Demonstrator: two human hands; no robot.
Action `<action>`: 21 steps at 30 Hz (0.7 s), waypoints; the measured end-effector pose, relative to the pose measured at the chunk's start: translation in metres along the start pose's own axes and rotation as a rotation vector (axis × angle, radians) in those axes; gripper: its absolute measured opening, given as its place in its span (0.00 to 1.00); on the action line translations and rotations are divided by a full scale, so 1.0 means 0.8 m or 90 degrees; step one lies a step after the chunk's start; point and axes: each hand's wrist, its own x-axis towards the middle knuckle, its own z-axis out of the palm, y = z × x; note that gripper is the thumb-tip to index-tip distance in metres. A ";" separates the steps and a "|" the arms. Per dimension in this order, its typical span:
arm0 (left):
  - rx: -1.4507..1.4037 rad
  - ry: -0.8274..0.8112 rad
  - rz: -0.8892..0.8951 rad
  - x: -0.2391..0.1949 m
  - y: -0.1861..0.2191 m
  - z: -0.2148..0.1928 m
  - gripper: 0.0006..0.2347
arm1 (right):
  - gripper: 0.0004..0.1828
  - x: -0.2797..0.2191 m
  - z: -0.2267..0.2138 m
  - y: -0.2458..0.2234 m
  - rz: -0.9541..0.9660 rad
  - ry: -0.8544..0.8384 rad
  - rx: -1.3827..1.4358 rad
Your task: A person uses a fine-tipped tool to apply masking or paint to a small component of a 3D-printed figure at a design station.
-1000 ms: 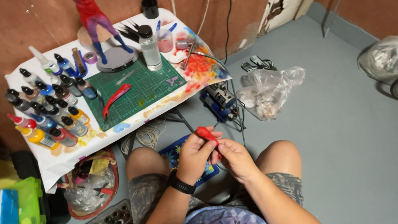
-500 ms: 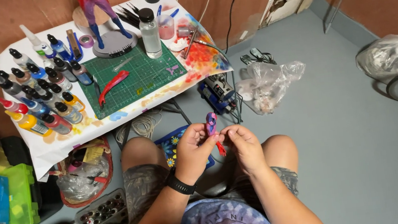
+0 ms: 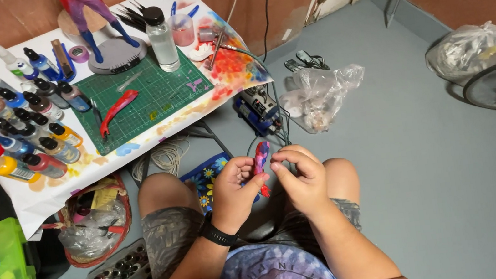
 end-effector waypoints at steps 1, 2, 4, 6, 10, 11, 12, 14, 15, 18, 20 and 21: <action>-0.001 -0.001 -0.001 -0.001 -0.001 0.001 0.15 | 0.07 0.002 0.000 -0.003 0.001 0.000 -0.001; 0.009 -0.003 0.002 -0.002 -0.002 0.001 0.16 | 0.07 0.004 0.000 -0.006 -0.014 -0.001 -0.024; 0.019 -0.005 0.004 -0.003 -0.004 0.002 0.16 | 0.08 0.006 0.001 -0.009 -0.029 -0.002 -0.046; 0.017 -0.001 0.015 -0.004 -0.006 0.005 0.17 | 0.09 0.005 0.002 -0.010 -0.038 0.007 -0.075; 0.025 0.006 0.026 -0.005 -0.009 0.007 0.17 | 0.08 0.001 0.002 -0.003 -0.042 0.016 -0.099; 0.034 0.010 0.031 -0.005 -0.009 0.007 0.17 | 0.08 0.000 0.002 -0.002 -0.033 0.020 -0.095; 0.043 0.014 0.037 -0.005 -0.008 0.007 0.17 | 0.07 -0.001 0.003 -0.001 -0.024 0.023 -0.092; 0.045 0.018 0.045 -0.004 -0.014 0.010 0.17 | 0.07 -0.002 -0.001 0.002 -0.016 0.023 -0.097; 0.047 0.031 0.054 -0.003 -0.016 0.008 0.17 | 0.07 0.001 0.002 0.005 -0.010 0.016 -0.097; 0.026 0.055 0.063 0.004 -0.031 0.012 0.16 | 0.06 -0.005 0.005 0.034 0.035 0.006 -0.051; -0.008 0.088 0.045 0.011 -0.068 0.010 0.16 | 0.04 0.003 0.014 0.039 0.057 -0.007 -0.011; -0.044 0.098 0.026 0.019 -0.087 0.009 0.17 | 0.03 0.009 0.018 0.043 0.083 -0.006 0.016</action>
